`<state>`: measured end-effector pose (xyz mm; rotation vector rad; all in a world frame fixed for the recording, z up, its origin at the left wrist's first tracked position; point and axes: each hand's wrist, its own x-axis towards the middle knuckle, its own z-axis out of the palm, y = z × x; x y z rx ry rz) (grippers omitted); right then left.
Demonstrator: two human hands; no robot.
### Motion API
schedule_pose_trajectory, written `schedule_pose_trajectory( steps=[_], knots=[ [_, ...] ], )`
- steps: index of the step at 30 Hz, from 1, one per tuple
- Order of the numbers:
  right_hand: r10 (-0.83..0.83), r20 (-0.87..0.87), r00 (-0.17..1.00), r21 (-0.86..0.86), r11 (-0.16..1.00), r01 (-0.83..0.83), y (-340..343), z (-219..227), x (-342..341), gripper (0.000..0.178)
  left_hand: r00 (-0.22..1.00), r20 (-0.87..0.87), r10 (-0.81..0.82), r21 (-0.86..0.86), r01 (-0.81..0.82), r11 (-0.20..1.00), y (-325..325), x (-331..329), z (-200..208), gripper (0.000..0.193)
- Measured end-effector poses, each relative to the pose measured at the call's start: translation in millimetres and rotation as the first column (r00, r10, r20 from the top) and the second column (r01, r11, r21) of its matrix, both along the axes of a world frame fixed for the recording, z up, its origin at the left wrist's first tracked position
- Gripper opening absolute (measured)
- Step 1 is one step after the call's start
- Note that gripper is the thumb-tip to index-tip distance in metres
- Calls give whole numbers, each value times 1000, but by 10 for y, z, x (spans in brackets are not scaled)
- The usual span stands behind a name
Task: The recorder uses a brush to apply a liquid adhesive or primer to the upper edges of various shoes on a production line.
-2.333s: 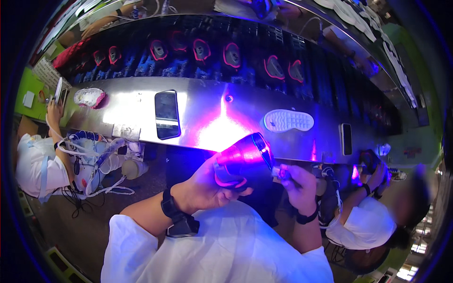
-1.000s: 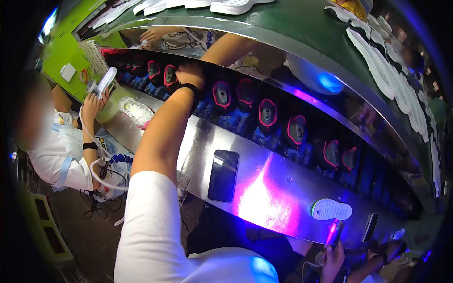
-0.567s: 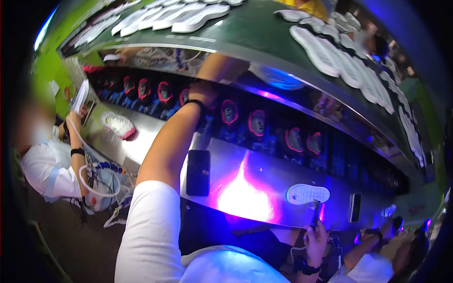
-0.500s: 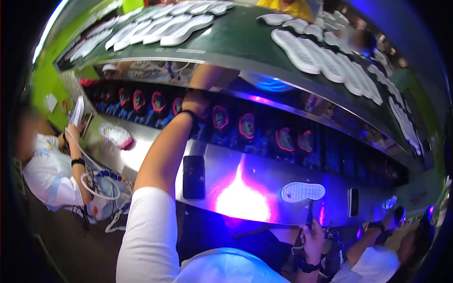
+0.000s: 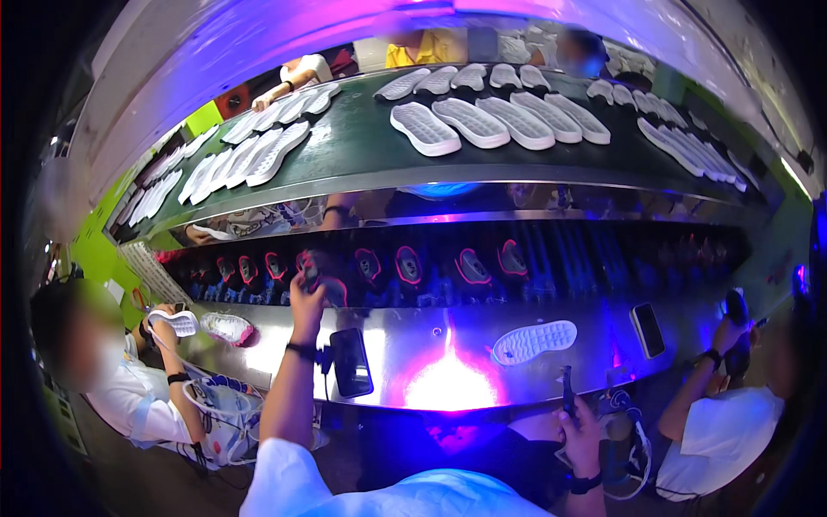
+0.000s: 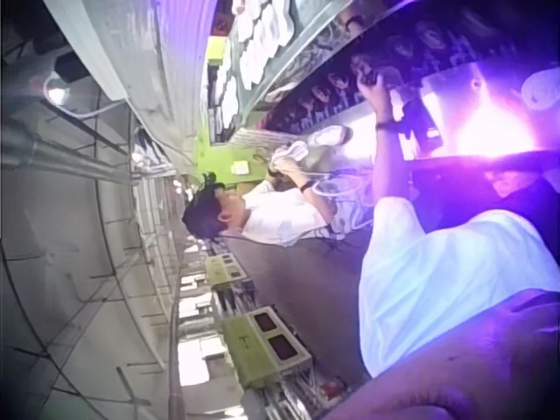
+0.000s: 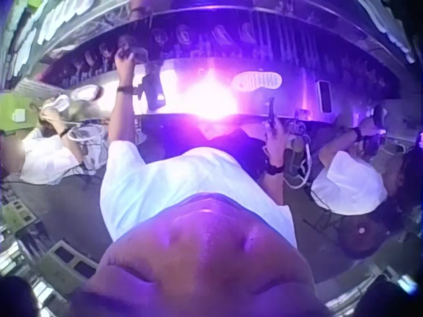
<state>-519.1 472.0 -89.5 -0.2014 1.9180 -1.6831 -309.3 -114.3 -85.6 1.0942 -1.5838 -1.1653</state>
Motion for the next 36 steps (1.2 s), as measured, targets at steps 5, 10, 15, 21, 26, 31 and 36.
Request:
schedule_pose_trajectory(
  steps=[5,10,15,21,26,31,36],
  knots=[
    [117,-156,981,-18,992,-122,-209,-159,-83,40,702,-693,-161,468,609,641,1031,138,361,41],
    [179,-102,979,44,984,-175,-650,36,-142,37,886,-244,-395,151,437,887,2119,-312,483,62],
    [285,-279,917,62,958,-279,-667,48,-111,37,798,223,-560,-241,602,761,2673,-306,356,85],
    [436,-302,848,135,900,-414,-719,-75,33,34,664,572,-482,-379,735,562,3365,99,536,89],
    [388,-178,904,64,922,-383,-976,-274,126,33,602,638,-480,-386,790,477,3493,281,343,67],
    [440,-89,893,70,897,-435,-885,-242,165,34,590,621,-516,-384,803,456,3438,314,336,62],
    [524,27,851,18,851,-524,-718,-67,274,38,561,641,-523,-383,825,415,3358,332,378,60]
  ],
)
